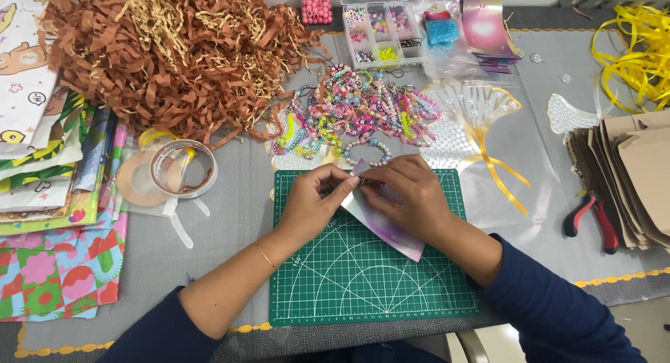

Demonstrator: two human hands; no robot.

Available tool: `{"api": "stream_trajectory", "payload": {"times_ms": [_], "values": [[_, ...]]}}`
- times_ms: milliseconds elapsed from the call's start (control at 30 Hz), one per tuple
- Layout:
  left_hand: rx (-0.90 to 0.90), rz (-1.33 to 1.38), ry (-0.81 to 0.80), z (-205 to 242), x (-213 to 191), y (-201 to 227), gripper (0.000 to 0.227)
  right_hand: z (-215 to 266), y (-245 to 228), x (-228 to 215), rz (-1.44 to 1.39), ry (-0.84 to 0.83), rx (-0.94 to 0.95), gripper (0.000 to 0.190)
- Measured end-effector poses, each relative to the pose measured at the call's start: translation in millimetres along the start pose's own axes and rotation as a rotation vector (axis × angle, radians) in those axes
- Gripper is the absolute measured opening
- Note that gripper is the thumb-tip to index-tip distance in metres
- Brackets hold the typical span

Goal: Attaching a beaded keychain to a decorative backing card by threading the string through a hole.

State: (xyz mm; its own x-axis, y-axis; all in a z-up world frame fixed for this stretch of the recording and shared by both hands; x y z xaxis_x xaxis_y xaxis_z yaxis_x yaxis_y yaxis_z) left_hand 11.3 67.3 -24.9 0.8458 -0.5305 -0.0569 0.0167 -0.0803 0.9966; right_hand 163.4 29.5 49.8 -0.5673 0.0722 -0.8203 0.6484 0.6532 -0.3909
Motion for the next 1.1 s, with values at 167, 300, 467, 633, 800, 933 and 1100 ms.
{"api": "stream_trajectory", "payload": {"times_ms": [167, 300, 467, 633, 800, 933, 1100], "values": [[0.003, 0.046, -0.004, 1, 3, 2, 0.012, 2, -3, 1, 0.066, 0.035, -0.045, 0.013], [-0.011, 0.082, -0.023, 0, 4, -4, 0.013, 4, -3, 0, 0.089, 0.070, -0.065, 0.012], [-0.034, 0.077, -0.009, 5, 5, 15, 0.012, 4, 0, -6, 0.097, 0.088, -0.061, 0.012], [-0.020, 0.013, 0.056, 5, -13, 22, 0.015, 5, 19, -28, 0.057, 0.161, -0.047, 0.015], [0.043, -0.168, 0.214, 3, -48, 42, 0.037, 13, 42, -67, 0.042, 0.295, 0.083, 0.017], [0.059, -0.155, 0.235, 3, -49, 29, 0.043, 17, 37, -76, 0.024, 0.340, 0.098, 0.019], [-0.019, -0.109, 0.134, 4, -15, 25, 0.026, 11, 15, -38, -0.160, 0.212, 0.174, 0.020]]}}
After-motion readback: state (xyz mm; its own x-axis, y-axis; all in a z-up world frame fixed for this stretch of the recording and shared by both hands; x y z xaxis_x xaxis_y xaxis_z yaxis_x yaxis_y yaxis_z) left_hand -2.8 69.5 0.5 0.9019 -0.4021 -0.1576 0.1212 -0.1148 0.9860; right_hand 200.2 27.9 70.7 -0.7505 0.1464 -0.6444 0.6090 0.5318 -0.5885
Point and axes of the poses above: each hand's wrist, its own z-axis away from the middle knuckle, its own x-axis out of the palm, y = z × x, the point moved 7 cm from there along -z, towards the middle knuckle, and after that the axes turned 15 degrees about -y, right-handed, at the moved point
